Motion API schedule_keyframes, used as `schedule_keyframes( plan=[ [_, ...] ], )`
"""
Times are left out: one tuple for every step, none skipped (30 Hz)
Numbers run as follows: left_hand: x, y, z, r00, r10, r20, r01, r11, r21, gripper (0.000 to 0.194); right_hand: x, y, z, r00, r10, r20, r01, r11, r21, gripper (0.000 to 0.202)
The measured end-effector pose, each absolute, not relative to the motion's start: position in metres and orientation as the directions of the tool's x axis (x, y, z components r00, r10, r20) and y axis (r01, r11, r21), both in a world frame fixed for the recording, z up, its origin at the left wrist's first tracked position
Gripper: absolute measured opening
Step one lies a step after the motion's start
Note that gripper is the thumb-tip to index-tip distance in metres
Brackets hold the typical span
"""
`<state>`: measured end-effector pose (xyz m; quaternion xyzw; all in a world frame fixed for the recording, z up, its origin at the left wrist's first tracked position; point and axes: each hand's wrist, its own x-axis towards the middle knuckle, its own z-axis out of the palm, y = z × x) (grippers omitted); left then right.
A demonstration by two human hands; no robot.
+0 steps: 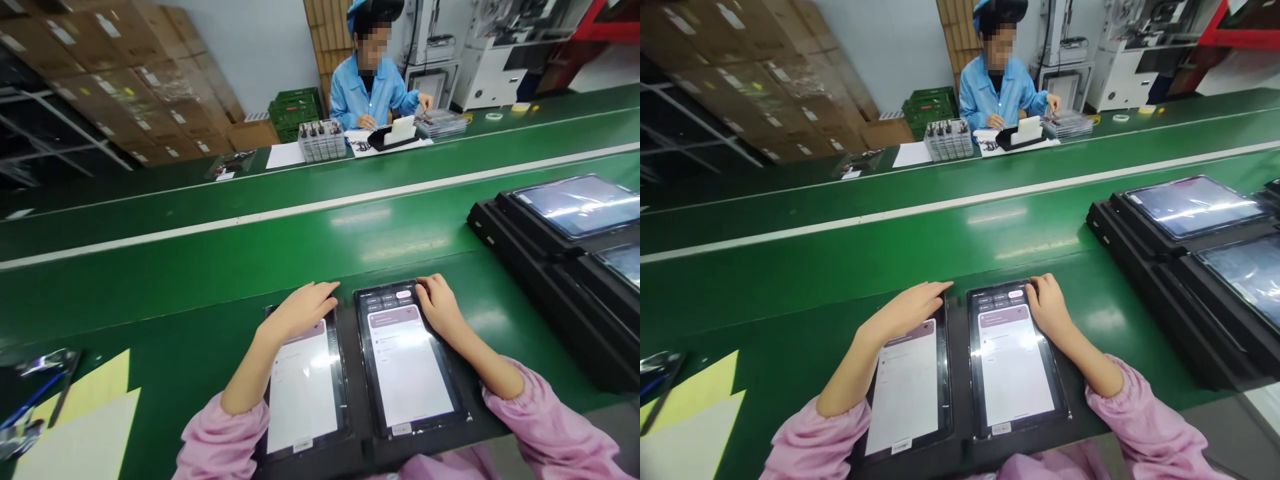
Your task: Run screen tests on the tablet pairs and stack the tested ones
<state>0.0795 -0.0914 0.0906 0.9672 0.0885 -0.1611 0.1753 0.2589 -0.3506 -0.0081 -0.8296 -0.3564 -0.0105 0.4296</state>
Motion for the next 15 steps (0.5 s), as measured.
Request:
schedule_keyframes(
  plan=[
    [0.081,-0.095,0.088,0.937,0.070,-0.342,0.183,-0.933,0.310,0.054,0.259,-0.351,-0.008,0.753,0.576,0.318,0.592,-0.383,-0.709,0.031],
    [0.081,-0.099,0.086,0.939,0.016,-0.345,0.133,-0.938,0.319,0.055,0.259,-0.351,-0.008,0.760,0.571,0.310,0.581,-0.383,-0.719,0.031],
    [0.082,-0.103,0.084,0.935,-0.036,-0.352,0.088,-0.940,0.330,0.056,0.260,-0.352,-0.007,0.766,0.569,0.300,0.565,-0.374,-0.735,0.030],
    [0.082,-0.107,0.082,0.930,-0.074,-0.361,0.058,-0.938,0.341,0.057,0.261,-0.352,-0.006,0.771,0.568,0.286,0.545,-0.357,-0.759,0.030],
    [0.082,-0.109,0.081,0.926,-0.092,-0.367,0.045,-0.936,0.348,0.057,0.263,-0.352,-0.005,0.778,0.567,0.271,0.517,-0.331,-0.789,0.031],
    [0.081,-0.112,0.080,0.926,-0.093,-0.367,0.046,-0.935,0.351,0.057,0.265,-0.351,-0.004,0.787,0.561,0.255,0.479,-0.297,-0.826,0.033],
    [0.081,-0.114,0.080,0.928,-0.083,-0.362,0.053,-0.935,0.351,0.056,0.266,-0.351,-0.002,0.798,0.554,0.236,0.429,-0.249,-0.868,0.036],
    [0.080,-0.116,0.080,0.933,-0.072,-0.352,0.061,-0.934,0.352,0.055,0.267,-0.350,0.000,0.809,0.548,0.214,0.369,-0.190,-0.910,0.040],
    [0.080,-0.117,0.081,0.938,-0.065,-0.341,0.064,-0.933,0.354,0.054,0.267,-0.349,0.002,0.814,0.548,0.193,0.307,-0.123,-0.944,0.044],
    [0.079,-0.118,0.081,0.940,-0.063,-0.335,0.064,-0.932,0.356,0.054,0.267,-0.348,0.003,0.810,0.559,0.175,0.249,-0.058,-0.967,0.048],
    [0.079,-0.118,0.082,0.941,-0.062,-0.332,0.064,-0.932,0.356,0.053,0.266,-0.347,0.005,0.796,0.583,0.160,0.199,-0.002,-0.980,0.052],
    [0.079,-0.118,0.082,0.943,-0.055,-0.328,0.065,-0.937,0.344,0.052,0.266,-0.346,0.005,0.774,0.615,0.151,0.163,0.036,-0.986,0.056],
    [0.079,-0.117,0.082,0.948,-0.035,-0.317,0.070,-0.947,0.313,0.052,0.265,-0.345,0.006,0.750,0.644,0.147,0.147,0.054,-0.988,0.060],
    [0.079,-0.115,0.081,0.955,0.001,-0.298,0.082,-0.961,0.263,0.051,0.265,-0.345,0.005,0.737,0.659,0.150,0.156,0.051,-0.986,0.063],
    [0.078,-0.111,0.080,0.961,0.049,-0.274,0.107,-0.974,0.202,0.050,0.265,-0.346,0.004,0.735,0.658,0.161,0.192,0.025,-0.981,0.065]
  ],
)
